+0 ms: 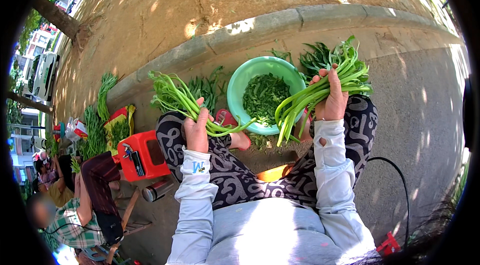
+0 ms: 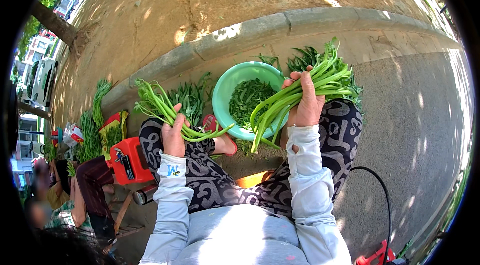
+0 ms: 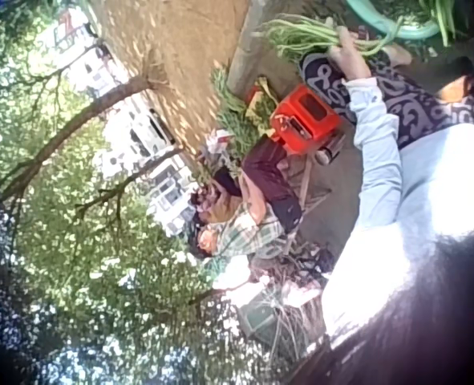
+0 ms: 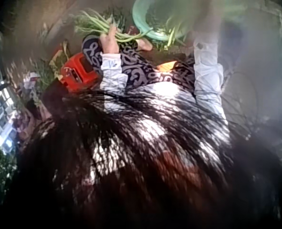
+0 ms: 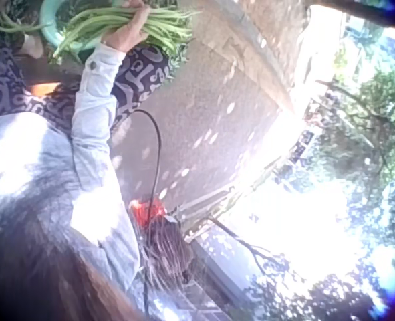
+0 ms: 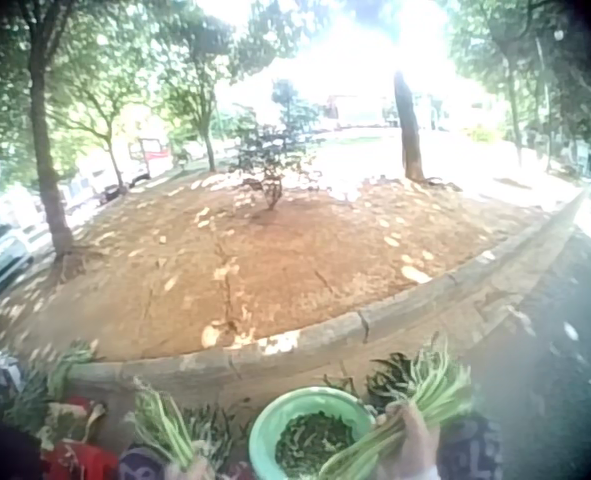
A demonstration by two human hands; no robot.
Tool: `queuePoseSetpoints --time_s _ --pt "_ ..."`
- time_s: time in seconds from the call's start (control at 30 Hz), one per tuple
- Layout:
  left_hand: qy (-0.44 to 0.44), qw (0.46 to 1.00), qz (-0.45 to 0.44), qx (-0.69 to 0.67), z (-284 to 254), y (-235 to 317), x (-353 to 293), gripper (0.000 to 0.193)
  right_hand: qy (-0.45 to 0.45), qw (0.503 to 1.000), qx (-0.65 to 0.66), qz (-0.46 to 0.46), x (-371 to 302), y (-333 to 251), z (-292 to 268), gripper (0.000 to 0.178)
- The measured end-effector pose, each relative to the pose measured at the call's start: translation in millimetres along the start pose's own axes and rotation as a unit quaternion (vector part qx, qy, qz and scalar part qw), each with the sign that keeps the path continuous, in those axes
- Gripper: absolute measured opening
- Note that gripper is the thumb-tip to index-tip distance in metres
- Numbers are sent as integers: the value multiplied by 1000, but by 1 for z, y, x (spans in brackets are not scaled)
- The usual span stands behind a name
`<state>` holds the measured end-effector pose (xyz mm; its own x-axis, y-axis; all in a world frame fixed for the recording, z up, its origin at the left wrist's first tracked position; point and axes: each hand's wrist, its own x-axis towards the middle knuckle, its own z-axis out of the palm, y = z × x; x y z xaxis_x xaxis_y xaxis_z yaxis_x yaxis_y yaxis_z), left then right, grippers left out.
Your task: The person picks individual leaves from a bundle of green vegetable stems by hand and drops them into a green plastic bowl, occasionally reaching for a new bundle from a pile.
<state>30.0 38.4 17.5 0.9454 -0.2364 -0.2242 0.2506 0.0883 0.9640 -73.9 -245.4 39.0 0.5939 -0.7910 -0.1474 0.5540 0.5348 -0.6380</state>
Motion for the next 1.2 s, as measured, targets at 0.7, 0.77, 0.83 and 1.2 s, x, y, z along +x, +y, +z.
queuePoseSetpoints --time_s 0.7,0.77,0.83,1.2 --pt "-310 941 -132 40 38 -3 -19 36 -184 920 -185 294 -54 68 6 33" --pt "-310 940 -134 49 35 -6 -19 36 -186 918 -185 298 -54 70 6 30" --pt "-316 932 -165 58 34 -7 -19 34 -190 910 -200 310 -51 70 1 26" --pt "-248 955 -163 3 32 -5 -16 40 -131 912 -171 350 -52 68 4 18"
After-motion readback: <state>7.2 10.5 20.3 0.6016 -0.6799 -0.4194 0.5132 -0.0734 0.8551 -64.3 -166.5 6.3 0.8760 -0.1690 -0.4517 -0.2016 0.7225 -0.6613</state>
